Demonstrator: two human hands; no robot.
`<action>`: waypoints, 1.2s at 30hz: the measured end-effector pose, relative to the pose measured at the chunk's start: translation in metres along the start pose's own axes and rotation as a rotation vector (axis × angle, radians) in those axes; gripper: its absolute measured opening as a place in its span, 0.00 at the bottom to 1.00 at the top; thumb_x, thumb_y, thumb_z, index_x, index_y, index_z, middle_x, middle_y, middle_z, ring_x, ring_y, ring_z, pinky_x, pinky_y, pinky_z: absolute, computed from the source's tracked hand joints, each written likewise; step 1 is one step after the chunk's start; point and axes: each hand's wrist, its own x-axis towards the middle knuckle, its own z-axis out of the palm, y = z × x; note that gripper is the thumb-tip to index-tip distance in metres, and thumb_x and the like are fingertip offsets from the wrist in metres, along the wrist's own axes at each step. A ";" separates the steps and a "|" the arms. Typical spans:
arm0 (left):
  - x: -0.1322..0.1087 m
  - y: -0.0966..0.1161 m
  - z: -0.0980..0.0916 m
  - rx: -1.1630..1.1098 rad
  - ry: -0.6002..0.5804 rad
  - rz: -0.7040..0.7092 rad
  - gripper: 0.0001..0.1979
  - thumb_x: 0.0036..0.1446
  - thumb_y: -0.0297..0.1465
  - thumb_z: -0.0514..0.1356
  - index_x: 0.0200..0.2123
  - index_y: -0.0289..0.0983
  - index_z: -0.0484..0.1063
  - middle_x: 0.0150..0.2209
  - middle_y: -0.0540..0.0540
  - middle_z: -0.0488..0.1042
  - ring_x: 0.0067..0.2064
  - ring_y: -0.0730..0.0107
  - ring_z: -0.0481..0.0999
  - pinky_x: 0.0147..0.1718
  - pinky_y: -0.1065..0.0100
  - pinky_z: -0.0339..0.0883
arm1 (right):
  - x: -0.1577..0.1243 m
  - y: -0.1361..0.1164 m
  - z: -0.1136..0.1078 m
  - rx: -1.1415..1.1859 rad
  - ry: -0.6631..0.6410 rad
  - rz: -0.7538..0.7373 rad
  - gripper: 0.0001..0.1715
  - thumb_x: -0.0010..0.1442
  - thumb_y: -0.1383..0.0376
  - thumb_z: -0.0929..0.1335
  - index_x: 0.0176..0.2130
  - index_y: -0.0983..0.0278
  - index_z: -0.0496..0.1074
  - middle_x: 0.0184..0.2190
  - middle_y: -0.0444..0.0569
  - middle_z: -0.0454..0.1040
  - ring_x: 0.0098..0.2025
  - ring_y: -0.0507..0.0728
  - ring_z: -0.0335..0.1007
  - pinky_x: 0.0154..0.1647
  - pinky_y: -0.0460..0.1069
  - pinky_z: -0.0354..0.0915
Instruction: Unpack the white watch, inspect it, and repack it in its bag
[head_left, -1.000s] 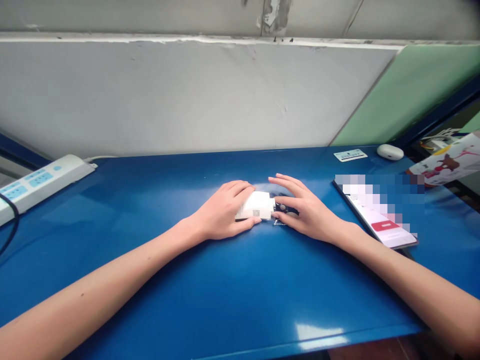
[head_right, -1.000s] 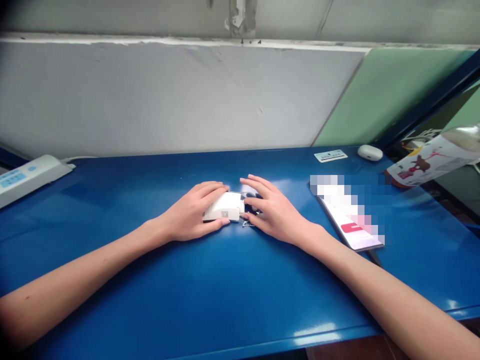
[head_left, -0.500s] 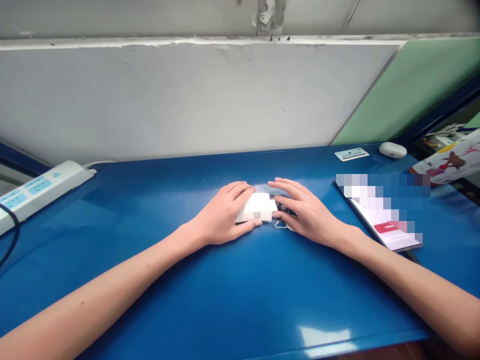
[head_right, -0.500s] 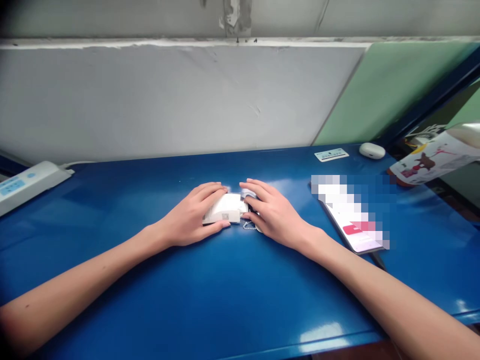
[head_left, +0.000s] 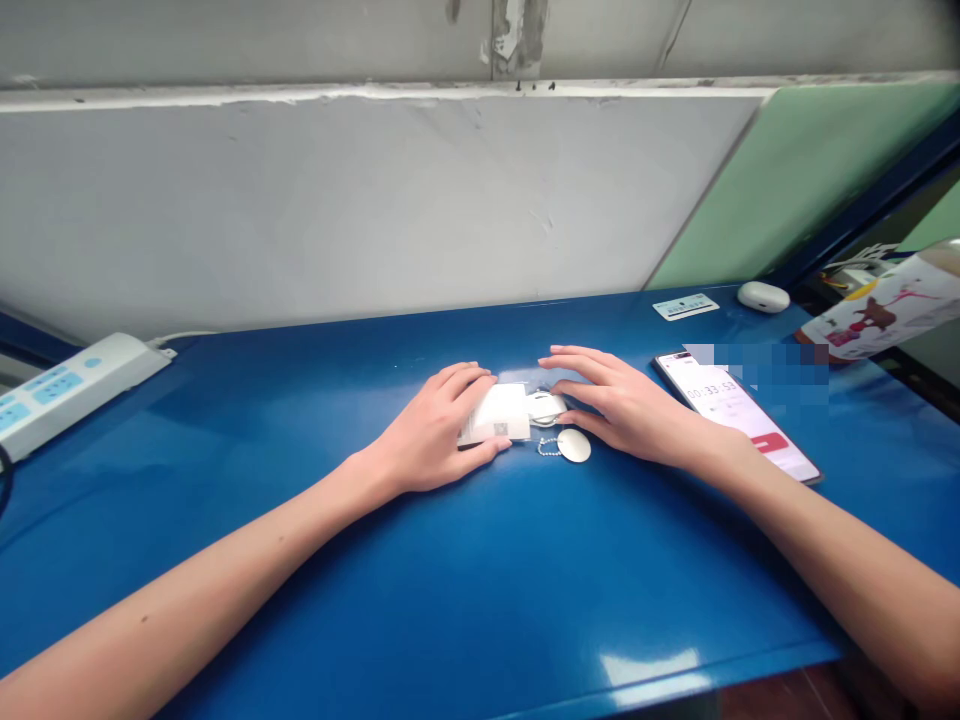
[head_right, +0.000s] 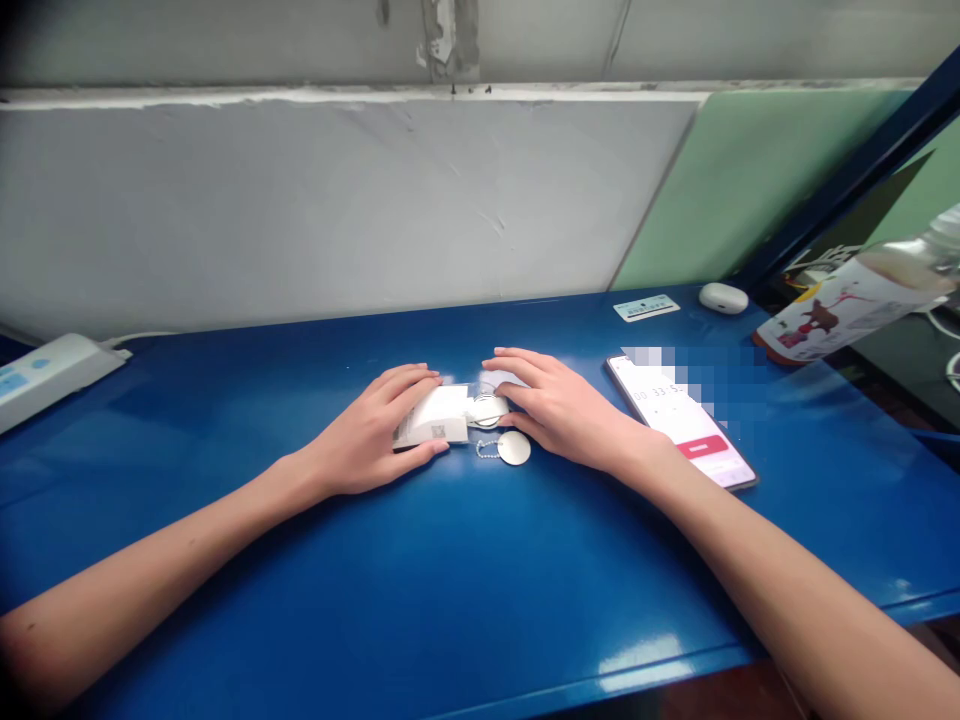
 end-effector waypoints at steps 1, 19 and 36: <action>0.000 0.000 0.000 0.001 -0.005 -0.003 0.31 0.63 0.45 0.60 0.62 0.31 0.63 0.61 0.29 0.68 0.65 0.42 0.63 0.61 0.42 0.62 | -0.001 0.002 -0.002 0.008 -0.016 0.006 0.12 0.68 0.64 0.67 0.47 0.66 0.77 0.61 0.62 0.70 0.67 0.69 0.61 0.64 0.65 0.65; 0.000 0.001 0.000 -0.004 -0.002 0.006 0.31 0.63 0.44 0.61 0.61 0.29 0.64 0.60 0.29 0.69 0.64 0.41 0.65 0.61 0.44 0.62 | -0.001 -0.016 0.020 0.181 -0.031 0.186 0.24 0.66 0.55 0.68 0.58 0.62 0.71 0.65 0.63 0.65 0.65 0.68 0.64 0.61 0.65 0.67; 0.000 0.000 0.001 -0.001 0.005 0.001 0.29 0.63 0.45 0.61 0.60 0.34 0.64 0.59 0.32 0.70 0.63 0.42 0.66 0.61 0.44 0.62 | -0.002 -0.014 0.012 0.159 -0.043 0.177 0.21 0.66 0.57 0.68 0.56 0.61 0.72 0.63 0.61 0.67 0.63 0.68 0.67 0.60 0.65 0.68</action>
